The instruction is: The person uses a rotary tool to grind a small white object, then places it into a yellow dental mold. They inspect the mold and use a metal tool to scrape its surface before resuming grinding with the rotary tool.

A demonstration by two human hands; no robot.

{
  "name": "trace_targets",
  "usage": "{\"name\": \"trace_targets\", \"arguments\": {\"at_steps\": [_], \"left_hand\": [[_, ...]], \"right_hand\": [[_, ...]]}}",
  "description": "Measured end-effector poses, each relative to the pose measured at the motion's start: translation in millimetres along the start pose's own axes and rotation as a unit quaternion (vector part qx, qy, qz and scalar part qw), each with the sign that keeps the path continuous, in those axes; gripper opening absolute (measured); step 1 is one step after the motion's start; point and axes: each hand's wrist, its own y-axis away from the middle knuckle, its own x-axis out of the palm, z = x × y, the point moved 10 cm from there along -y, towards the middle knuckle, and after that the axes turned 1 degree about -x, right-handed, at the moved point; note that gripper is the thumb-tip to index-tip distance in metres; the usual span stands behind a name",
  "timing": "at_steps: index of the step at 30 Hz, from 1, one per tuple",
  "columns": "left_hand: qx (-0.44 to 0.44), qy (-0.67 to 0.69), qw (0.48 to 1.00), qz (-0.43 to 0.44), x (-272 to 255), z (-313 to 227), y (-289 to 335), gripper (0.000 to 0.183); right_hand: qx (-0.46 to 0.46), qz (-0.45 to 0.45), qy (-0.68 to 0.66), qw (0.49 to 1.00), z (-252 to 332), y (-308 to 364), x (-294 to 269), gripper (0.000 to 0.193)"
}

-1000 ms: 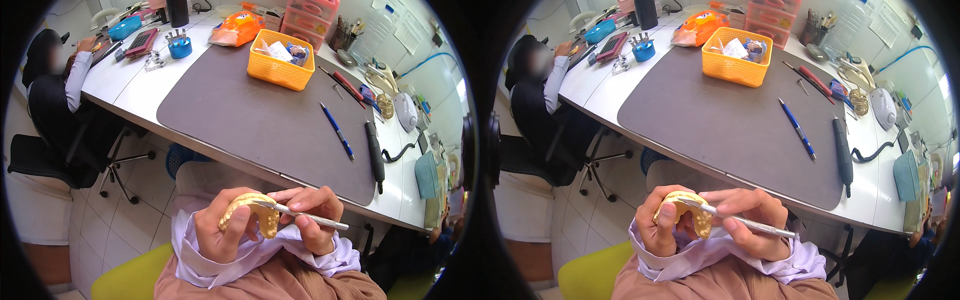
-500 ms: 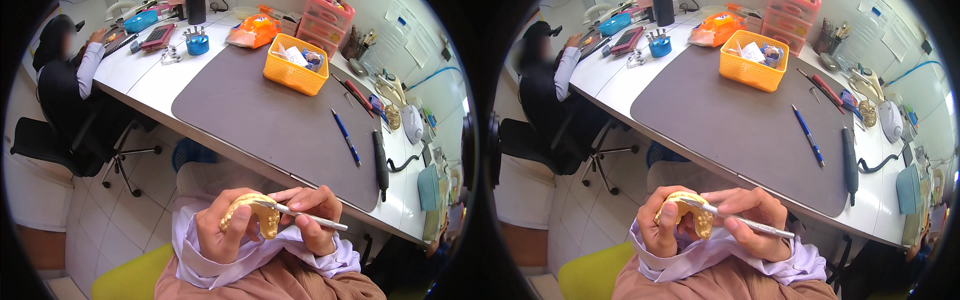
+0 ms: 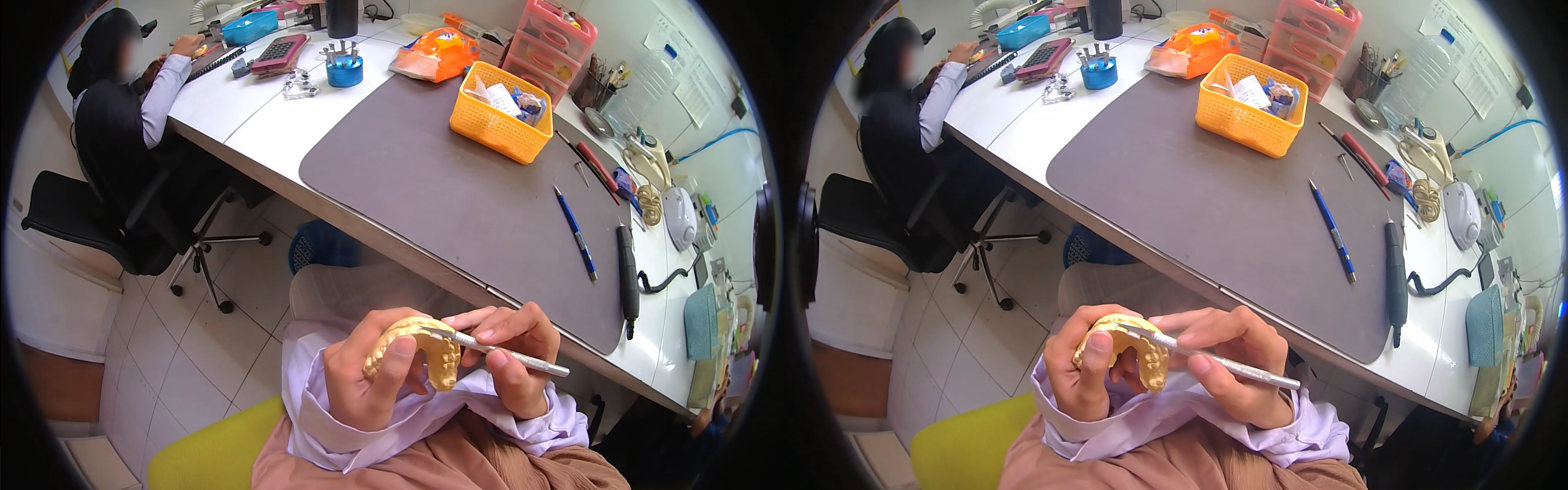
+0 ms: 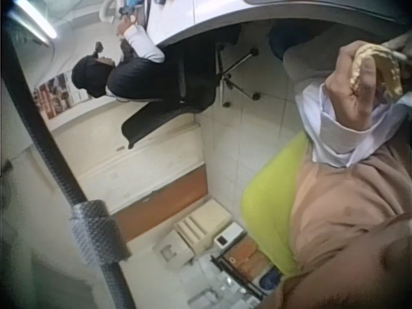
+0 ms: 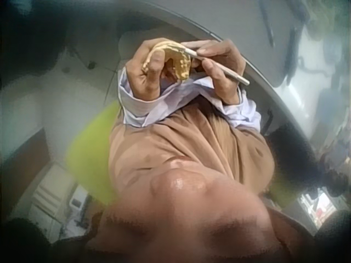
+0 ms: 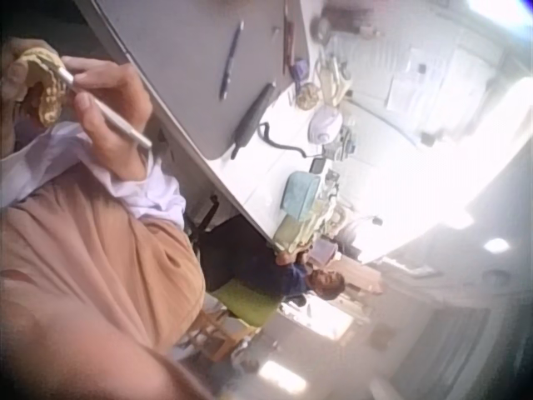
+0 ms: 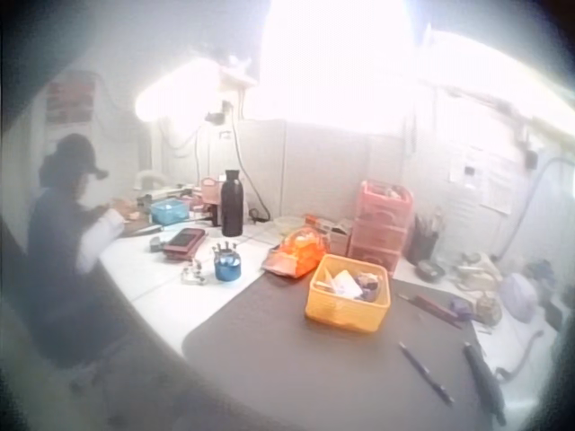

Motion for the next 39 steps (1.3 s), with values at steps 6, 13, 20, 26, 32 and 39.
{"name": "trace_targets", "arguments": {"at_steps": [6,13,20,26,32,39], "left_hand": [[0.008,-0.001,1.0,0.008,1,-1,1,0.031],[0.027,-0.013,0.999,0.014,2,-7,1,0.031],[0.033,-0.012,0.999,0.016,1,-6,1,0.032],[0.034,-0.014,0.999,0.014,1,-8,2,0.032],[0.046,-0.019,0.999,0.019,1,-11,2,0.032],[0.058,-0.021,0.998,0.02,2,-14,3,0.031]], "right_hand": [[-0.01,-0.003,-0.001,1.0,0,0,-1,0.015],[0.001,-0.014,-0.023,1.0,2,1,0,0.015],[-0.01,0.008,0.007,1.0,5,2,3,0.016],[-0.028,0.019,0.016,0.999,6,2,3,0.016],[-0.029,0.013,0.014,0.999,8,1,4,0.016],[-0.02,0.01,0.02,1.0,7,2,4,0.017]]}}
